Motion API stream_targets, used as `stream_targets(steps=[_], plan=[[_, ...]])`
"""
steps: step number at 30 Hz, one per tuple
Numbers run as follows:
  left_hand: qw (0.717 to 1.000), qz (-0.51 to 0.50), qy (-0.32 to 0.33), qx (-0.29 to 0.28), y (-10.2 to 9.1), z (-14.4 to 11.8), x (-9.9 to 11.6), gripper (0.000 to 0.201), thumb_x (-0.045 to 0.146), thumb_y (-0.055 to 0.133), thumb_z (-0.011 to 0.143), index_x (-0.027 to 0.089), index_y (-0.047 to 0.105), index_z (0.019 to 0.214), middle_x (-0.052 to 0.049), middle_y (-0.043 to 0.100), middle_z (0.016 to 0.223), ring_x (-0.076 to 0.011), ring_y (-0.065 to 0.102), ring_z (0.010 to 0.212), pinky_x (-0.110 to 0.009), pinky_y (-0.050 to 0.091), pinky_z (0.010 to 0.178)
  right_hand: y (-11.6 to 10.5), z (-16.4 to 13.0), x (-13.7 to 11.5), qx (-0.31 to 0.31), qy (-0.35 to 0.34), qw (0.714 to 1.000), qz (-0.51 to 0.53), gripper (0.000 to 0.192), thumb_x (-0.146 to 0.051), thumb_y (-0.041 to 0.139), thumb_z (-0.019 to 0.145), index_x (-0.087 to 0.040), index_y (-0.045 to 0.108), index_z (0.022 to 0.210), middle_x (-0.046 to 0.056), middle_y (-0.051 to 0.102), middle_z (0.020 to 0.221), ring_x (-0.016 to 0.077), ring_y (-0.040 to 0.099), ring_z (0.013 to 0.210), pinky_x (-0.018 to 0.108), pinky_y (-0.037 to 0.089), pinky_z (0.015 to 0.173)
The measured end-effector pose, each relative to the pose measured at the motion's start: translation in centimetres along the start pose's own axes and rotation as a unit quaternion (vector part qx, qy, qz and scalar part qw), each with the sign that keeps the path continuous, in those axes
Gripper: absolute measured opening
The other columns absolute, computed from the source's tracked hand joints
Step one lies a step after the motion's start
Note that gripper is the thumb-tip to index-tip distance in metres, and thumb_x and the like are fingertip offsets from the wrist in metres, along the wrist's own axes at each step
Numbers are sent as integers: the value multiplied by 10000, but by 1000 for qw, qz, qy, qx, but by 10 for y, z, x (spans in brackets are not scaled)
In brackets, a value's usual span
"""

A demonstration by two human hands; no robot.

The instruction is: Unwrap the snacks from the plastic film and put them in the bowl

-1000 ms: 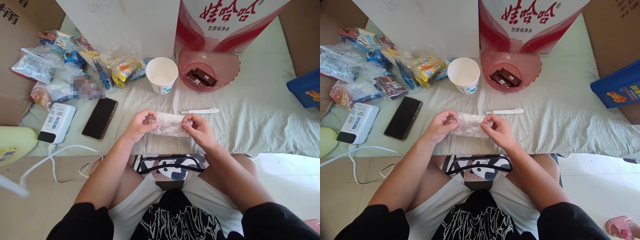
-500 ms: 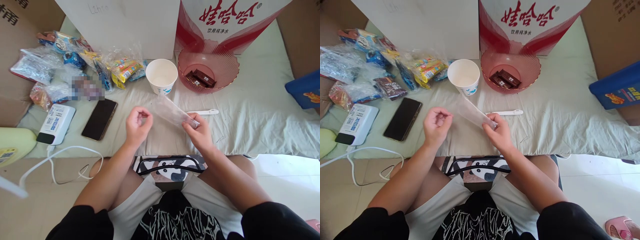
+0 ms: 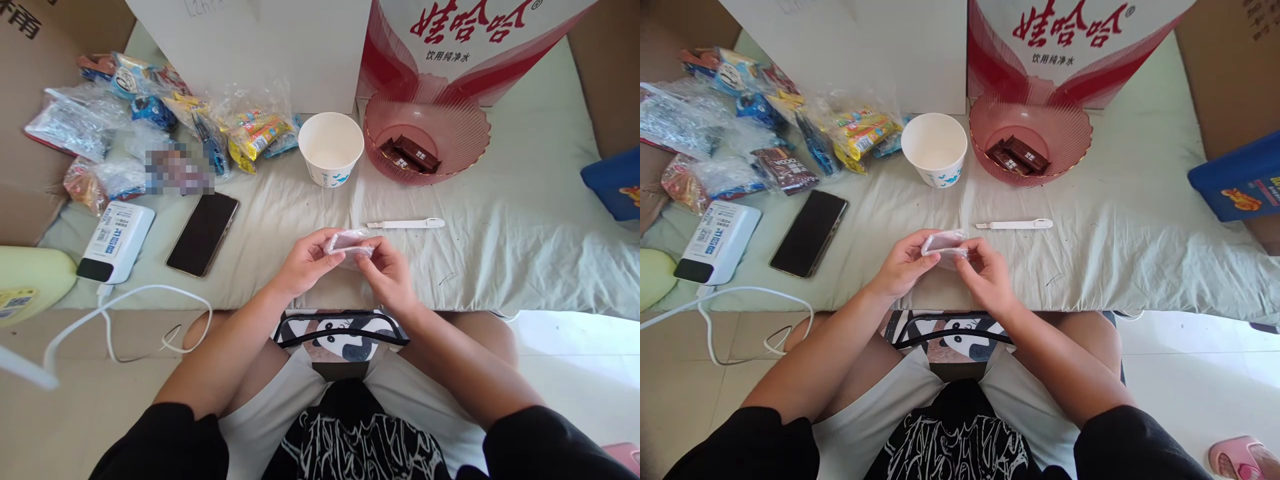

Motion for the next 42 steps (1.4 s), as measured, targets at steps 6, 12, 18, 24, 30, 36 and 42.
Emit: stream_targets(steps=[6, 12, 18, 24, 30, 36, 42], plan=[[999, 32, 1, -19, 0, -1, -2, 582, 563, 813, 832, 291, 638, 1316, -13, 737, 940, -153, 672, 781, -284, 546, 753, -5, 5, -1, 43, -64, 997, -18, 279, -470, 758, 865, -237, 612, 820, 81, 609, 1147, 232, 582, 1128, 363, 494, 899], [982, 157, 94, -33, -12, 1, 15, 229, 396, 784, 837, 232, 707, 977, -51, 721, 1020, -164, 650, 855, -291, 541, 794, -10, 7, -7, 16, -33, 998, -52, 238, -415, 710, 865, -231, 572, 804, 22, 618, 849, 167, 536, 791, 328, 434, 740], [961, 263, 80, 7, -17, 2, 24, 184, 341, 762, 790, 204, 647, 747, -41, 721, 845, -161, 640, 753, -289, 528, 709, -13, 8, -6, 12, -6, 998, -62, 219, -374, 720, 826, -231, 555, 811, -7, 569, 770, 143, 497, 714, 309, 411, 692], [989, 128, 27, 66, -18, 3, 18, 339, 308, 862, 668, 207, 556, 772, 11, 674, 781, -107, 593, 665, -234, 511, 646, -8, 12, 2, 24, 14, 998, 62, 423, -333, 770, 774, -283, 506, 1101, -1, 623, 937, 152, 611, 822, 306, 509, 769], [999, 35, 2, 37, -13, 5, 12, 433, 272, 907, 636, 220, 632, 967, -2, 696, 923, -123, 653, 820, -221, 529, 734, -9, 11, -4, -22, 32, 999, 2, 387, -409, 782, 803, -255, 575, 1091, 21, 671, 924, 178, 624, 828, 326, 519, 755], [991, 113, -67, -10, -5, 7, 3, 279, 387, 840, 736, 179, 689, 842, 19, 615, 717, -107, 533, 616, -236, 416, 577, -8, 9, -8, -26, 34, 999, -15, 352, -462, 805, 788, -231, 576, 924, -4, 629, 796, 145, 563, 710, 289, 464, 651], [997, 68, 0, 39, -7, 12, 8, 273, 316, 836, 700, 190, 640, 842, -5, 680, 826, -136, 636, 744, -268, 517, 711, -17, 9, -11, 1, 22, 998, -63, 385, -525, 776, 790, -210, 555, 791, -23, 566, 687, 113, 488, 610, 261, 398, 583]])
Point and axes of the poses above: each hand's wrist, its own z-axis towards the middle knuckle, its own y-axis out of the palm, x = y × z, the point moved 4 cm from there along z, towards the middle knuckle
